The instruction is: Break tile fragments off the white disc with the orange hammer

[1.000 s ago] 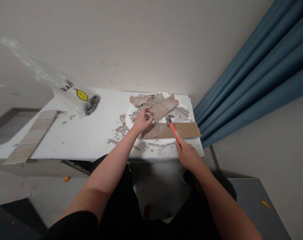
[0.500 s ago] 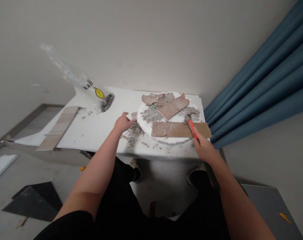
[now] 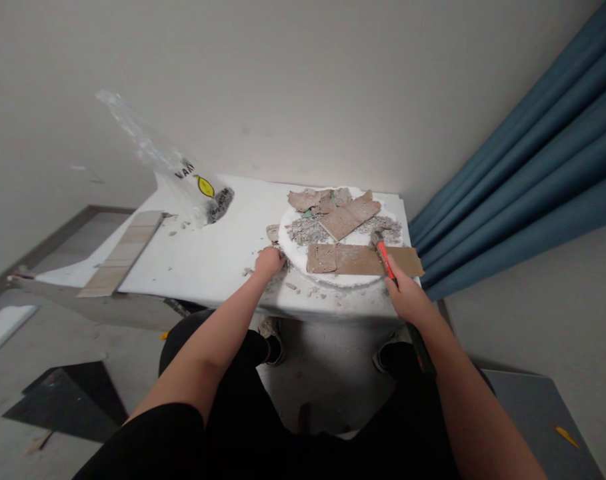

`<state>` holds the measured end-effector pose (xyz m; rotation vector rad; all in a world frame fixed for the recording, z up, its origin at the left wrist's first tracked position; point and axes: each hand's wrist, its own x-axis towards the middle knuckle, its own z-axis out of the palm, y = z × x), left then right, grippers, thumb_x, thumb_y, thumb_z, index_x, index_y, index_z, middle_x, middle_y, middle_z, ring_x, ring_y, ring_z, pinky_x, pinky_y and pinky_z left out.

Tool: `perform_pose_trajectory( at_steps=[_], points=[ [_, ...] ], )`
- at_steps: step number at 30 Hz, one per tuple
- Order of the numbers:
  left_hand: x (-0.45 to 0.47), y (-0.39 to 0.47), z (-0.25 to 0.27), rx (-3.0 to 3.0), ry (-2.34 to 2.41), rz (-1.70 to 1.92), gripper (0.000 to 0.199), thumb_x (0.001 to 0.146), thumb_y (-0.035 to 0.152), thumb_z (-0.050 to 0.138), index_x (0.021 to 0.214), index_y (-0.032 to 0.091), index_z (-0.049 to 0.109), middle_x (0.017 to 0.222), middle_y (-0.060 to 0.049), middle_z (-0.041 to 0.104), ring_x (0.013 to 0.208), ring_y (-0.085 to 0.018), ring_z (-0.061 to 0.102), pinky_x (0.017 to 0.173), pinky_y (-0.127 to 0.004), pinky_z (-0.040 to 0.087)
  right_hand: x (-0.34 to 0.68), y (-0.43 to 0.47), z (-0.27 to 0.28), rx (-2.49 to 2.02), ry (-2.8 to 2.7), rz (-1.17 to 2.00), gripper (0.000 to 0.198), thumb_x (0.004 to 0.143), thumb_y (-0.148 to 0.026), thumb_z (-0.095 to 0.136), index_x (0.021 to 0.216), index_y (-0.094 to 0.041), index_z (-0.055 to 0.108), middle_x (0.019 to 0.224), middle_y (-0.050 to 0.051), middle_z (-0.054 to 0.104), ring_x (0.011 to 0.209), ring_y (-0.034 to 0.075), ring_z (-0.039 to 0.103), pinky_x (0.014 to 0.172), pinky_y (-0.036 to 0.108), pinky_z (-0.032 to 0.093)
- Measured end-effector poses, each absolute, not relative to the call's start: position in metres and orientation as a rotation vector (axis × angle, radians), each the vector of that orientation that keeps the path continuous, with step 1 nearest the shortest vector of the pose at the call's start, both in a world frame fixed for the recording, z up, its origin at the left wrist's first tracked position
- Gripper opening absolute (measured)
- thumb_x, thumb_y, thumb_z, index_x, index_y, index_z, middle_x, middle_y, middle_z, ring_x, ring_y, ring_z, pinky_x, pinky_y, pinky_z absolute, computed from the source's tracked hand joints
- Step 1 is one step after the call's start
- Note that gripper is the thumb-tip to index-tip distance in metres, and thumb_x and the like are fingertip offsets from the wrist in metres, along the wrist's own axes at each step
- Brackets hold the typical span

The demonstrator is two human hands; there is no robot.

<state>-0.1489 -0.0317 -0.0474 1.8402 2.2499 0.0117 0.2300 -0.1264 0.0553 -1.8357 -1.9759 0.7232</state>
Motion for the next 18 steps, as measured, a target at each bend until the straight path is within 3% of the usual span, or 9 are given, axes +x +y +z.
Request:
perform_pose_trajectory(
  at_steps=[5,18],
  points=[
    [-0.143,-0.026,-0.049,1.783,2.265,-0.038,0.028,0.082,0.032,0.056,0.093,0.016,0.076,0.102,-0.015,0.076,0.100,-0.029,0.070,0.078,-0.030,0.053,0.231,-0.125,0.053,-1.847,-1.991,0.709,0.069,0.098,-0.027,0.043,0.164,-0.020,0.025,0.142,0.016,0.062,0.099,0.029,0.070,0.088,0.040,0.055],
    [-0.143,-0.017,-0.051,1.708,2.276,-0.101,0.050,0.082,0.051,0.057,0.111,0.014,0.074,0.114,-0.020,0.075,0.106,-0.031,0.070,0.076,-0.028,0.051,0.229,-0.125,0.058,-1.873,-1.981,0.745,0.070,0.098,-0.025,0.044,0.164,-0.021,0.023,0.139,0.017,0.064,0.106,0.030,0.069,0.090,0.038,0.051]
  ],
)
